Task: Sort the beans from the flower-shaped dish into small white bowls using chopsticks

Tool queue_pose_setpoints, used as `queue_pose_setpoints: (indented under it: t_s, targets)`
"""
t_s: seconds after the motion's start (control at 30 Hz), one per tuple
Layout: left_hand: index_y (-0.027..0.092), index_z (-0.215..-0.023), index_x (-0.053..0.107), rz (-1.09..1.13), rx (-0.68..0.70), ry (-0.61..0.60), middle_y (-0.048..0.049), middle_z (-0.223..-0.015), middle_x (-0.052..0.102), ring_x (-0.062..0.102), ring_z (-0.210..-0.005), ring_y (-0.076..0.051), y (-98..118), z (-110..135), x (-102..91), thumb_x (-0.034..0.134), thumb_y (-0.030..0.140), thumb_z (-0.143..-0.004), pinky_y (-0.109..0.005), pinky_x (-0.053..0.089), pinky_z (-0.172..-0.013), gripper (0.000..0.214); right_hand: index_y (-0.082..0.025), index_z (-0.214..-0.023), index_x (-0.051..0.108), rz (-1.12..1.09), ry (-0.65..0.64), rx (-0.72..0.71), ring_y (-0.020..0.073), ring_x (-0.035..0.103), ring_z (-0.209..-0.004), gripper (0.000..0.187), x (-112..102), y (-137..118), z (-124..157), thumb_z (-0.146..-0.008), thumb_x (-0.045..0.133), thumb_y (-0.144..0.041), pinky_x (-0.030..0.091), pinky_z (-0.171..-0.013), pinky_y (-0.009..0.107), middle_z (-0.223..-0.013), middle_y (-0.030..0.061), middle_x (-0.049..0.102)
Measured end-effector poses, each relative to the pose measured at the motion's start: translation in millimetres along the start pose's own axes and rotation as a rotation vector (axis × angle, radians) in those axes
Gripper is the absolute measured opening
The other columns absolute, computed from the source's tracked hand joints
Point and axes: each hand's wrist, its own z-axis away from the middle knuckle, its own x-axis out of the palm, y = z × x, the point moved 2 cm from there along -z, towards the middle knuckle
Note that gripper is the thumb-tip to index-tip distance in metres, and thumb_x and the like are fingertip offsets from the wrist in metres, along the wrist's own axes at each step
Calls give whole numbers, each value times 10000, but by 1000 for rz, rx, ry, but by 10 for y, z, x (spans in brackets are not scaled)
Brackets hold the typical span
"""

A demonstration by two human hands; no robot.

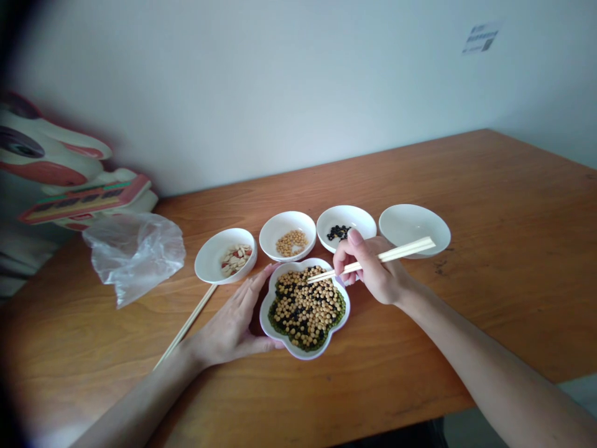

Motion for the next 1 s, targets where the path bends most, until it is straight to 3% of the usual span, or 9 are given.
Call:
queue_pose_setpoints:
  t_s: [0.47, 0.87, 1.0]
  targets:
    - [231, -1683, 79, -32, 11, 14, -206, -1578, 451, 501, -1393, -400, 19, -26, -1, 773, 722, -784, -571, 425, -1179, 1238, -202, -728, 680, -17, -65, 54, 187, 596, -560, 811, 10, 7, 6, -1033, 143, -729, 378, -494, 306, -602, 65, 669]
    - [214, -1683, 79, -58, -2, 3, -203, -1563, 460, 486, -1394, -399, 35, -26, -12, 740, 749, -797, -592, 385, -1202, 1229, -191, -711, 671, -14, -78, 50, 180, 596, -554, 812, 39, 30, 0, -1024, 166, -745, 381, -489, 293, -589, 61, 643]
    - [206, -1674, 147, -72, 14, 45, -204, -1625, 376, 348, -1510, -416, 43, -30, -16, 741, 773, -775, -595, 305, -1265, 1217, -203, -706, 679, -1, -91, 37, 172, 581, -534, 797, 32, 44, 0, -1043, 162, -708, 374, -480, 297, -579, 56, 637]
